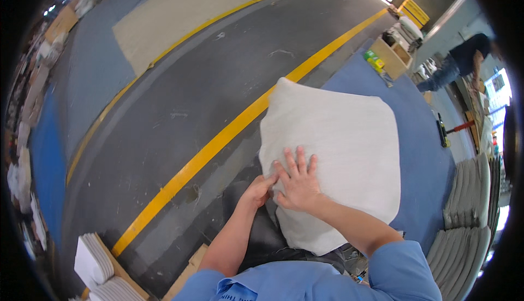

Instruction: The person assembles a cushion by placing white fabric over a black cushion base, smoothing it, and securing the edges with a staple gun. The person repeatedly folds and staples the fabric around the cushion base, then flips and adjusts the cushion to ensure the fabric is taut and properly attached.

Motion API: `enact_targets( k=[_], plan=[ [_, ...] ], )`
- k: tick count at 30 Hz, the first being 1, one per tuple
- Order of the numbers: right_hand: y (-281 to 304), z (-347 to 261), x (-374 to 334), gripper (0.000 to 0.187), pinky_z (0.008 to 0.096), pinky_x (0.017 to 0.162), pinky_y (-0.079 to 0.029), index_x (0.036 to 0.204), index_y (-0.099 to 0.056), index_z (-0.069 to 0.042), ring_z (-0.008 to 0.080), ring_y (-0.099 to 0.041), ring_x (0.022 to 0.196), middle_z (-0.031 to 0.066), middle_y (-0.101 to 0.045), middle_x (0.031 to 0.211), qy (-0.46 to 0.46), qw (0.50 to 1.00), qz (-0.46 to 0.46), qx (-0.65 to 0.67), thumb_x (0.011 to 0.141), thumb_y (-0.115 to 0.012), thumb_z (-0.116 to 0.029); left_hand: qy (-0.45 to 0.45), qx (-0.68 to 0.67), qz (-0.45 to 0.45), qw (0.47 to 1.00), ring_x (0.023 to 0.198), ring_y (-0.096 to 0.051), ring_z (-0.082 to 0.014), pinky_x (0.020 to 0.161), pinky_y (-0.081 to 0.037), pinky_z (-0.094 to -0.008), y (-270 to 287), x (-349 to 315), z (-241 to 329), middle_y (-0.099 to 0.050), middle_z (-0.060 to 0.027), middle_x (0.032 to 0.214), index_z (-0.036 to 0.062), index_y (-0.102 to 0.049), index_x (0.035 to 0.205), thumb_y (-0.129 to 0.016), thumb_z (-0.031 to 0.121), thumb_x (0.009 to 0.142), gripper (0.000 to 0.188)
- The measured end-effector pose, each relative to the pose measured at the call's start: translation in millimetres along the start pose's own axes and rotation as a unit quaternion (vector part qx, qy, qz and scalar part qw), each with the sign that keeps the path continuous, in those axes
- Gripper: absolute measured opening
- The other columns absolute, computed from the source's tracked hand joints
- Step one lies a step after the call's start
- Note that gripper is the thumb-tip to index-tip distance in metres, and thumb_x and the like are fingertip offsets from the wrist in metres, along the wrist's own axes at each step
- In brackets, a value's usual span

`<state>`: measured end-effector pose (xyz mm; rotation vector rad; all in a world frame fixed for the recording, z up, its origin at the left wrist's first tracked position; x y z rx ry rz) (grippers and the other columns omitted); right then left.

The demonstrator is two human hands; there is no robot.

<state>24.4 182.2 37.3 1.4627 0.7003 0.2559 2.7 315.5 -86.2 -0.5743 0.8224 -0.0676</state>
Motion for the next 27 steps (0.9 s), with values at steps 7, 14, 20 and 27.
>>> enact_targets(
  k=[7,14,20,27],
  plan=[
    [1.7,24.0,-9.8,0.078,0.0804,0.12,-0.014,0.161,-0.047,-0.017,0.0467,-0.014,0.163,0.0192,-0.025,0.175,0.027,0.986,0.096,0.132,0.093,-0.07,-0.048,-0.14,0.099,0.163,0.972,0.102,-0.067,-0.025,0.092,-0.052,-0.0392,-17.0,1.8,-13.0,-0.075,-0.0186,0.115,-0.0104,-0.069,0.121,-0.055,0.038,0.113,0.051],
    [15.6,294.3,-134.7,0.052,0.0532,0.12,-0.037,0.147,-0.061,-0.011,0.0381,-0.049,0.147,0.0185,-0.06,0.147,-0.414,0.803,0.39,0.179,0.104,-0.065,-0.039,-0.19,0.167,0.245,0.936,0.096,-0.068,-0.0252,0.088,-0.053,-0.0411,-22.9,2.9,-5.4,-0.075,-0.0219,0.105,-0.0141,-0.068,0.113,-0.055,0.039,0.113,0.055],
    [-17.9,333.9,-138.8,0.086,0.0486,0.118,-0.041,0.149,-0.06,0.001,0.0452,-0.054,0.141,0.0286,-0.058,0.153,-0.583,0.696,0.169,0.384,0.104,-0.044,-0.071,-0.21,0.167,0.285,0.92,0.095,-0.067,-0.0221,0.087,-0.053,-0.04,-3.2,-10.6,6.4,-0.076,-0.0191,0.103,-0.0124,-0.07,0.112,-0.057,0.039,0.112,0.053],
    [5.9,295.2,-96.7,0.077,0.048,0.117,-0.042,0.153,-0.056,-0.003,0.0455,-0.055,0.139,0.0303,-0.061,0.145,-0.503,0.781,0.153,0.337,0.106,-0.046,-0.064,-0.186,0.138,0.338,0.912,0.087,-0.065,-0.0194,0.082,-0.052,-0.0387,28.9,-40.1,-3.7,-0.075,-0.0155,0.094,-0.0106,-0.07,0.101,-0.057,0.033,0.113,0.047]
  ],
)
Point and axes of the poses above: each hand's wrist, its own x-axis towards the middle knuckle, its own y-axis out of the back of the hand, z = x × y, the point moved 4 cm from there along x, towards the middle knuckle
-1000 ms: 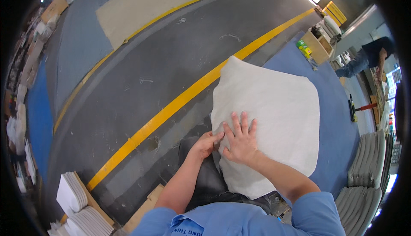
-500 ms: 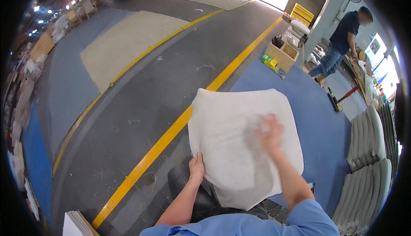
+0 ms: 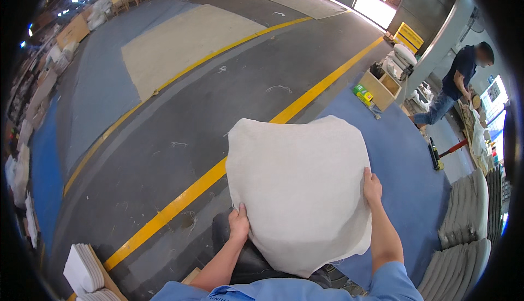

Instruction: The person assembles a cushion by placing white fabric over a black cushion base, smoothing it, and securing the edges with a staple gun. The person repeatedly folds and staples the fabric around the cushion base, then flips and adjusts the cushion to ensure the fabric is taut and properly attached.

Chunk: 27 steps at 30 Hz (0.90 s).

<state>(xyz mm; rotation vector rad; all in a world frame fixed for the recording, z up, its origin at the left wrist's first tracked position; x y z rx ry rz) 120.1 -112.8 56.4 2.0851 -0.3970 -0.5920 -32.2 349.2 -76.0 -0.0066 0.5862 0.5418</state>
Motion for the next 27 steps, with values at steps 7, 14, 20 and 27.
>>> enact_targets(
  k=[7,14,20,27],
  plan=[
    [-42.8,-48.8,-34.7,0.093,0.0708,0.124,-0.014,0.168,-0.032,-0.006,0.0524,-0.018,0.159,0.0313,-0.023,0.172,0.374,0.889,0.032,-0.263,0.099,-0.057,-0.064,0.004,-0.011,0.034,0.999,0.079,-0.058,-0.0179,0.075,-0.049,-0.0397,-17.6,9.7,-5.3,-0.07,-0.0144,0.082,-0.008,-0.067,0.09,-0.057,0.036,0.113,0.051],
    [-137.7,-152.5,-110.9,0.105,0.077,0.122,-0.008,0.168,-0.032,-0.006,0.0563,-0.01,0.16,0.0322,-0.017,0.174,0.54,0.796,-0.094,-0.256,0.092,-0.062,-0.072,0.139,-0.19,-0.054,0.97,0.088,-0.06,-0.0144,0.082,-0.051,-0.034,-43.1,15.7,-27.9,-0.073,-0.0071,0.098,-0.0048,-0.07,0.108,-0.053,0.035,0.116,0.044],
    [-198.2,-239.3,-152.4,0.08,0.0779,0.121,-0.009,0.157,-0.056,-0.023,0.0551,-0.013,0.16,0.0259,-0.026,0.172,0.558,0.796,-0.097,-0.214,0.09,-0.066,-0.066,0.154,-0.242,-0.068,0.955,0.092,-0.062,-0.0148,0.086,-0.051,-0.034,-48.3,14.8,-22.7,-0.073,-0.0078,0.102,-0.0032,-0.071,0.113,-0.053,0.035,0.115,0.042],
    [-235.3,-268.7,-159.5,0.049,0.0748,0.124,-0.009,0.132,-0.077,-0.023,0.0451,-0.017,0.161,0.0127,-0.042,0.167,0.502,0.821,-0.095,-0.256,0.093,-0.068,-0.052,0.14,-0.15,-0.067,0.976,0.091,-0.064,-0.0161,0.085,-0.053,-0.0344,-44.9,31.6,-36.6,-0.074,-0.0097,0.104,-0.004,-0.07,0.119,-0.053,0.035,0.115,0.043]
  ],
)
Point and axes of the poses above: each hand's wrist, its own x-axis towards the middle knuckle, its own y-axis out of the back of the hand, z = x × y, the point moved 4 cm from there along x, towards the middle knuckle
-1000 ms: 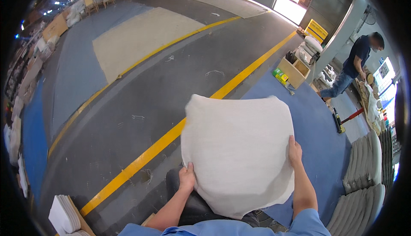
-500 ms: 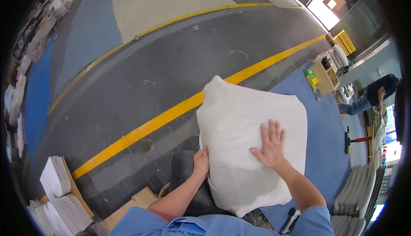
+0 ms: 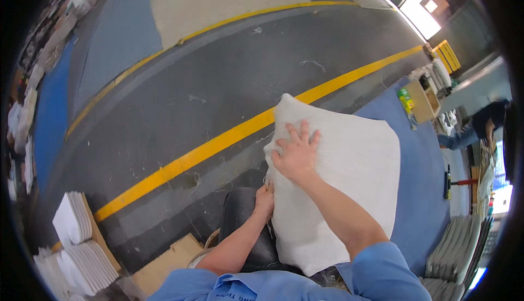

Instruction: The person assembles a cushion by placing white fabric over a black cushion base, smoothing it, and securing the edges with a staple gun. The person repeatedly folds and staples the fabric around the cushion base, then flips and adjusts the cushion to ensure the fabric is taut and properly attached.

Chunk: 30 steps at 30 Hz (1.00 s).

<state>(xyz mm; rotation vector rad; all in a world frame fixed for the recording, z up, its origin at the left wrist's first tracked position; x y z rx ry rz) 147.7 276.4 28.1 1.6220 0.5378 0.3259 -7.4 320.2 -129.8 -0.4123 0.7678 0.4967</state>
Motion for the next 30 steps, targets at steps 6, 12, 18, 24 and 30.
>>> enact_targets(
  k=[6,12,18,24,30],
  plan=[
    [6.7,36.0,-24.9,0.051,0.0634,0.129,-0.014,0.145,-0.067,-0.018,0.039,-0.031,0.159,0.0147,-0.042,0.168,-0.009,0.966,0.147,0.215,0.099,-0.069,-0.038,-0.039,-0.003,-0.008,0.999,0.1,-0.069,-0.0229,0.091,-0.054,-0.0394,-12.3,-8.3,17.0,-0.075,-0.0146,0.112,-0.0067,-0.068,0.125,-0.052,0.037,0.115,0.048],
    [29.3,128.3,-152.8,0.07,0.0692,0.125,-0.017,0.16,-0.049,-0.016,0.0449,-0.029,0.159,0.0229,-0.037,0.169,-0.031,0.985,0.156,0.068,0.097,-0.069,-0.04,-0.102,-0.007,-0.01,0.995,0.1,-0.067,-0.0227,0.093,-0.052,-0.0385,2.1,4.5,24.5,-0.075,-0.0155,0.112,-0.0083,-0.069,0.123,-0.052,0.037,0.115,0.05],
    [25.5,185.7,-293.2,0.09,0.0731,0.124,-0.009,0.165,-0.037,-0.005,0.0507,-0.016,0.162,0.0305,-0.02,0.174,-0.121,0.991,0.049,-0.039,0.094,-0.071,-0.048,-0.127,0.07,0.013,0.989,0.095,-0.067,-0.0209,0.087,-0.052,-0.0401,-8.6,-3.9,19.9,-0.075,-0.019,0.1,-0.0088,-0.072,0.111,-0.054,0.04,0.113,0.052],
    [-4.8,59.4,-221.7,0.108,0.0797,0.12,-0.003,0.167,-0.038,-0.015,0.0584,-0.002,0.16,0.0353,-0.01,0.173,0.012,0.999,-0.048,0.007,0.082,-0.076,-0.069,-0.155,0.043,0.058,0.985,0.083,-0.06,-0.0199,0.08,-0.05,-0.0397,4.7,8.5,1.3,-0.07,-0.0152,0.085,-0.0083,-0.068,0.098,-0.053,0.045,0.113,0.058],
    [-11.8,3.1,-146.9,0.103,0.0819,0.118,-0.005,0.168,-0.038,-0.023,0.0591,-0.001,0.16,0.0334,-0.01,0.174,0.014,0.998,-0.056,-0.009,0.083,-0.073,-0.07,-0.109,0.023,0.021,0.994,0.083,-0.058,-0.0177,0.078,-0.05,-0.0378,-3.2,5.2,3.7,-0.069,-0.0121,0.087,-0.0061,-0.067,0.096,-0.053,0.043,0.114,0.054]
  ],
)
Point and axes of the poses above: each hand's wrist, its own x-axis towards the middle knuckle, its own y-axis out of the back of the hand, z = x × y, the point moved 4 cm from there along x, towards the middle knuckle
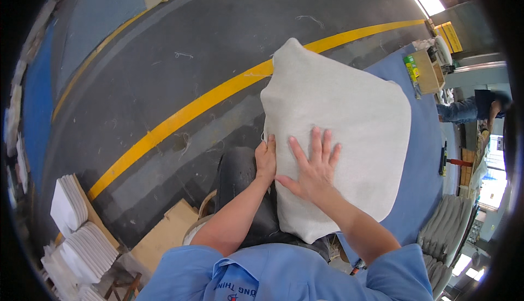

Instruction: The person assembles a cushion by placing white fabric over a black cushion base, smoothing it, and securing the edges with a staple gun. The person repeatedly folds and staples the fabric around the cushion base, then flips and adjusts the cushion to ensure the fabric is taut and properly attached.

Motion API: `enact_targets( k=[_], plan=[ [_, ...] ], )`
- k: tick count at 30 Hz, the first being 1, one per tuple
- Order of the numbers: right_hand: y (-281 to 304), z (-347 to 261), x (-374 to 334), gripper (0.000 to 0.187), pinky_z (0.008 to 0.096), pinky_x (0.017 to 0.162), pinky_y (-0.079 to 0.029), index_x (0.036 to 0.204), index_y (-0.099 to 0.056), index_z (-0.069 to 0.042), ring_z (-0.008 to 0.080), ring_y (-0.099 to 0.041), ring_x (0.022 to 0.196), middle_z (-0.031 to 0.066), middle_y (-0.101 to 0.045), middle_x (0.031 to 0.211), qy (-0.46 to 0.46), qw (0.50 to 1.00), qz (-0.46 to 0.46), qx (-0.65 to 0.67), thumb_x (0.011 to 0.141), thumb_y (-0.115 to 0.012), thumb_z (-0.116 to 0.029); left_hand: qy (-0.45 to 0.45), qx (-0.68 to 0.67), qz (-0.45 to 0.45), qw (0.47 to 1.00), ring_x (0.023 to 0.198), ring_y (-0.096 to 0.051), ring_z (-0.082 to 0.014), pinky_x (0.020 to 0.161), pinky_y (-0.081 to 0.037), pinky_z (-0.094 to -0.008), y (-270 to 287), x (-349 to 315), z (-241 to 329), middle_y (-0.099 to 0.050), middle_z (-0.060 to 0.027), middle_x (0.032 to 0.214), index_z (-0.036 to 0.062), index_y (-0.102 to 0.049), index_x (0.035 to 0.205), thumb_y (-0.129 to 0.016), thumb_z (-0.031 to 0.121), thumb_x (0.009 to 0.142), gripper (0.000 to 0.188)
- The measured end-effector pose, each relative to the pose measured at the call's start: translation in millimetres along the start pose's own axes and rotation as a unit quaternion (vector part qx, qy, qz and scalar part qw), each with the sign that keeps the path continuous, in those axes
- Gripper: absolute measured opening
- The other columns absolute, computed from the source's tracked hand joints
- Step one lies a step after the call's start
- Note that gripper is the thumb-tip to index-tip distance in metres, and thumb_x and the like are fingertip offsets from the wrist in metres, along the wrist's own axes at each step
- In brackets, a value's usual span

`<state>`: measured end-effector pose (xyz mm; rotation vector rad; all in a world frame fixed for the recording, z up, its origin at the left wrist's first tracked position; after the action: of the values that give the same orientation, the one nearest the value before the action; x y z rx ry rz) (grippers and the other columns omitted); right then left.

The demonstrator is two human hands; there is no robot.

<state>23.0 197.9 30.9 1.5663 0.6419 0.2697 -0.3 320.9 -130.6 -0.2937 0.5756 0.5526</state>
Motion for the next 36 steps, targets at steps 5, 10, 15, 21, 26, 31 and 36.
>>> enact_targets(
  k=[5,10,15,21,26,31,36],
  plan=[
    [9.7,-5.1,38.0,0.092,0.0792,0.12,-0.008,0.167,-0.038,-0.023,0.0558,-0.007,0.16,0.0286,-0.015,0.175,-0.02,0.996,0.079,0.022,0.09,-0.071,-0.061,-0.001,-0.105,-0.036,0.994,0.085,-0.061,-0.0182,0.081,-0.051,-0.0383,-13.2,-5.0,18.4,-0.071,-0.014,0.09,-0.0063,-0.069,0.099,-0.054,0.041,0.114,0.052],
    [13.2,24.7,28.8,0.09,0.0741,0.124,-0.01,0.168,-0.037,-0.018,0.0487,-0.016,0.162,0.0236,-0.023,0.175,0.028,0.98,0.147,0.133,0.094,-0.069,-0.056,-0.055,0.08,-0.014,0.995,0.09,-0.068,-0.0288,0.086,-0.052,-0.0417,-14.2,-3.9,31.8,-0.073,-0.0241,0.095,-0.0096,-0.069,0.103,-0.054,0.04,0.113,0.052],
    [46.9,126.0,-21.0,0.088,0.072,0.125,-0.008,0.169,-0.034,-0.016,0.0446,-0.014,0.164,0.0218,-0.019,0.177,0.017,0.988,0.135,0.067,0.097,-0.066,-0.055,-0.063,0.15,0.045,0.986,0.096,-0.068,-0.0457,0.087,-0.051,-0.048,-7.7,-7.8,33.1,-0.071,-0.0324,0.1,-0.0101,-0.068,0.1,-0.053,0.041,0.112,0.055],
    [42.6,231.7,-73.1,0.1,0.0703,0.126,-0.005,0.171,-0.019,-0.004,0.0501,-0.005,0.164,0.0294,-0.009,0.177,-0.116,0.99,0.044,-0.065,0.098,-0.06,-0.058,-0.044,0.141,0.055,0.988,0.089,-0.065,-0.0438,0.084,-0.051,-0.0477,-6.5,-2.3,15.4,-0.072,-0.0297,0.096,-0.0092,-0.067,0.098,-0.053,0.046,0.112,0.059],
    [12.5,163.0,-13.2,0.112,0.0702,0.126,-0.001,0.169,-0.013,0.006,0.0538,0.0,0.163,0.0357,-0.003,0.175,-0.02,0.998,0.038,-0.054,0.096,-0.056,-0.068,-0.041,0.07,0.051,0.995,0.079,-0.061,-0.0309,0.079,-0.05,-0.0446,-6.0,-6.2,16.3,-0.069,-0.0238,0.086,-0.0085,-0.064,0.092,-0.053,0.048,0.112,0.061],
    [12.8,81.8,55.5,0.12,0.072,0.125,-0.002,0.167,-0.017,0.009,0.0545,-0.001,0.162,0.0367,-0.006,0.174,0.077,0.996,0.031,-0.044,0.091,-0.057,-0.075,-0.017,0.07,0.061,0.996,0.077,-0.056,-0.0238,0.077,-0.049,-0.043,-8.8,-2.1,7.8,-0.066,-0.0202,0.081,-0.0079,-0.063,0.09,-0.053,0.046,0.113,0.06],
    [22.7,32.7,98.0,0.113,0.0733,0.125,-0.003,0.164,-0.03,0.006,0.054,-0.005,0.162,0.0339,-0.014,0.174,0.093,0.995,0.027,-0.025,0.09,-0.059,-0.073,-0.019,0.036,0.054,0.998,0.078,-0.054,-0.0194,0.074,-0.048,-0.0398,-11.7,0.9,-4.5,-0.063,-0.015,0.078,-0.0056,-0.064,0.089,-0.056,0.044,0.113,0.056]
  ],
)
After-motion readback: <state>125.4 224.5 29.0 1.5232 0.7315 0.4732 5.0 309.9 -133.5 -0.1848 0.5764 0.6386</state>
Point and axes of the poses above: each hand's wrist, its own x-axis towards the middle knuckle, its own y-axis out of the back of the hand, z = x × y, the point moved 4 cm from there along x, towards the middle knuckle
